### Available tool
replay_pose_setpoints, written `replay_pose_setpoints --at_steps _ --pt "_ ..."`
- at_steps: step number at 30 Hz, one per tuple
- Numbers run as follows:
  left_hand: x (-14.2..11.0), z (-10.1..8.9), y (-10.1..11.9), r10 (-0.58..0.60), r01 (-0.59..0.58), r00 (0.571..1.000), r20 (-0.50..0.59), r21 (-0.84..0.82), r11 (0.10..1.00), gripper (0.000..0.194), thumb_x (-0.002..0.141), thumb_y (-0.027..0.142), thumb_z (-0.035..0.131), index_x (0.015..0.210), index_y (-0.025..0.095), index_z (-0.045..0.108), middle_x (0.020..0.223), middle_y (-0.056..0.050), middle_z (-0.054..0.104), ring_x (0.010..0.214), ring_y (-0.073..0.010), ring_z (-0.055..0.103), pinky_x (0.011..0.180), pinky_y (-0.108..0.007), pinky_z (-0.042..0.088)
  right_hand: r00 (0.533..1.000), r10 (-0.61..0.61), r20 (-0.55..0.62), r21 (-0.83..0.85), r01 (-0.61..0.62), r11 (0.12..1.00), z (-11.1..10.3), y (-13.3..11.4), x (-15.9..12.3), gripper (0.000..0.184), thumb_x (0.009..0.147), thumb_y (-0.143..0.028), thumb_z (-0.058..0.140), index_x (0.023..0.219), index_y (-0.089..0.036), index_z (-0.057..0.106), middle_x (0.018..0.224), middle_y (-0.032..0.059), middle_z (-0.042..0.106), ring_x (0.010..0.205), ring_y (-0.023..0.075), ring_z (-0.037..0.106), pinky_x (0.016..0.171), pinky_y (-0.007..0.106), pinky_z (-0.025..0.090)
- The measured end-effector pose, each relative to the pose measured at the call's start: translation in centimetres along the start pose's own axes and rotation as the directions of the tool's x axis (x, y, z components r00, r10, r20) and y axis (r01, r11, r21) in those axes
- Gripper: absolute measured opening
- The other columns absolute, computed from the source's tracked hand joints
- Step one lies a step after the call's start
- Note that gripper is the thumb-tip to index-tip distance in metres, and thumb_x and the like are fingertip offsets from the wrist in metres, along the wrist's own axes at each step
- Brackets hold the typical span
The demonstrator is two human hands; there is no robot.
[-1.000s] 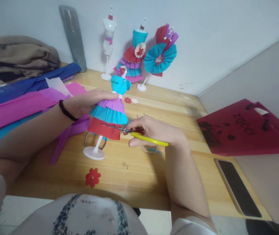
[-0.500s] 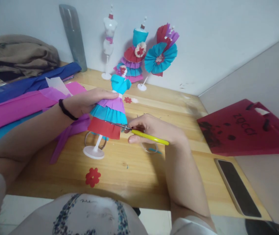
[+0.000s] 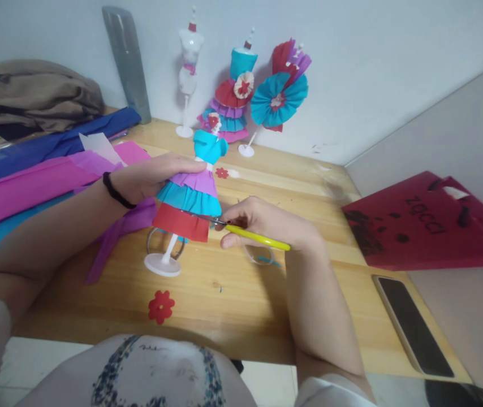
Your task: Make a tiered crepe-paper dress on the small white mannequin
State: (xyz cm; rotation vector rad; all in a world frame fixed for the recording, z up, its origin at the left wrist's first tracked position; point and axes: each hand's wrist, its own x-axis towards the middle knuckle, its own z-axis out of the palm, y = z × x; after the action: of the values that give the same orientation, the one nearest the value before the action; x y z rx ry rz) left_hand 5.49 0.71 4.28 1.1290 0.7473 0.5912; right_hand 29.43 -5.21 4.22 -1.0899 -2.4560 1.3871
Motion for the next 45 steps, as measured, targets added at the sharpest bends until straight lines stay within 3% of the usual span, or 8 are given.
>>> replay_pose_setpoints --at_steps 10,15,21,29,32,37,41,45 --pt "-0.1 0.1 0.2 -0.023 0.023 1.0 -0.011 0.001 1.0 0.02 0.092 0.024 0.063 0.077 0.012 0.067 0.07 -0.003 0.07 0.064 -0.0134 0.059 0.073 -0.027 0.049 0.996 0.086 0.004 -0.028 -0.086 0.996 -0.1 -1.3 0.1 0.065 0.075 -0.072 0.07 0.094 -0.009 0.073 0.067 0.0018 0.061 0.059 0.0134 0.049 0.056 0.027 0.038" --pt "0.0 -0.1 0.2 -0.03 0.03 0.999 0.032 -0.022 0.999 0.022 0.094 0.024 0.061 0.077 0.012 0.068 0.068 -0.002 0.07 0.061 -0.0121 0.059 0.068 -0.025 0.05 0.993 0.014 0.119 0.042 -0.019 0.999 -0.2 -1.7 -0.3 0.054 0.081 -0.061 0.072 0.1 -0.011 0.07 0.064 -0.0024 0.057 0.054 0.0087 0.044 0.051 0.023 0.034" --pt "-0.1 -0.3 0.4 -0.012 0.014 0.998 0.063 -0.029 0.999 0.025 0.099 0.019 0.055 0.078 0.011 0.065 0.068 0.0 0.07 0.06 -0.0094 0.062 0.067 -0.021 0.05 0.99 -0.026 0.136 0.068 0.017 0.998 -0.6 -2.0 -1.0 0.042 0.086 -0.05 0.069 0.099 -0.01 0.066 0.07 -0.0007 0.058 0.057 0.0089 0.048 0.052 0.022 0.04" --pt "-0.2 -0.1 1.2 -0.067 0.067 0.998 0.008 -0.025 0.997 0.031 0.1 0.018 0.048 0.074 0.009 0.063 0.061 0.004 0.066 0.058 -0.0073 0.063 0.072 -0.022 0.05 0.983 0.07 0.168 0.138 -0.093 0.986 -1.5 -1.4 -1.8 0.055 0.083 -0.064 0.068 0.1 -0.011 0.068 0.079 0.0036 0.062 0.066 0.0126 0.057 0.061 0.024 0.049" --pt "0.0 -0.3 1.3 -0.13 0.13 0.991 -0.001 -0.04 0.991 0.035 0.102 0.021 0.042 0.077 0.009 0.065 0.067 0.002 0.071 0.06 -0.0082 0.066 0.074 -0.024 0.052 0.984 0.05 0.172 0.147 -0.075 0.986 -1.9 -1.2 -2.1 0.059 0.083 -0.066 0.067 0.105 -0.011 0.069 0.077 0.0035 0.062 0.067 0.0138 0.057 0.06 0.025 0.047" --pt "0.2 -0.8 1.3 -0.117 0.128 0.99 0.084 -0.148 0.981 0.035 0.101 0.022 0.047 0.074 0.012 0.067 0.065 0.001 0.072 0.063 -0.0115 0.068 0.071 -0.023 0.053 0.99 -0.029 0.138 0.162 0.007 0.987 -2.5 -1.2 -2.5 0.057 0.086 -0.064 0.065 0.103 -0.011 0.069 0.082 0.0068 0.065 0.064 0.012 0.052 0.057 0.025 0.044" --pt "0.2 -0.8 1.5 -0.141 0.149 0.988 0.06 -0.157 0.976 0.037 0.103 0.02 0.041 0.079 0.011 0.068 0.066 0.002 0.072 0.069 -0.0117 0.07 0.071 -0.023 0.052 0.99 -0.056 0.127 0.2 0.03 0.979 -2.9 -0.9 -2.7 0.067 0.08 -0.072 0.066 0.103 -0.01 0.07 0.086 0.0107 0.069 0.068 0.0142 0.057 0.059 0.025 0.046" --pt "0.0 -0.6 1.7 -0.172 0.177 0.984 0.042 -0.154 0.972 0.038 0.104 0.021 0.038 0.083 0.009 0.069 0.067 0.003 0.072 0.07 -0.0107 0.07 0.072 -0.022 0.05 0.986 -0.083 0.147 0.227 0.048 0.973 -3.0 -0.4 -2.6 0.068 0.083 -0.069 0.066 0.112 -0.008 0.07 0.089 0.0114 0.071 0.069 0.0142 0.062 0.064 0.025 0.051"
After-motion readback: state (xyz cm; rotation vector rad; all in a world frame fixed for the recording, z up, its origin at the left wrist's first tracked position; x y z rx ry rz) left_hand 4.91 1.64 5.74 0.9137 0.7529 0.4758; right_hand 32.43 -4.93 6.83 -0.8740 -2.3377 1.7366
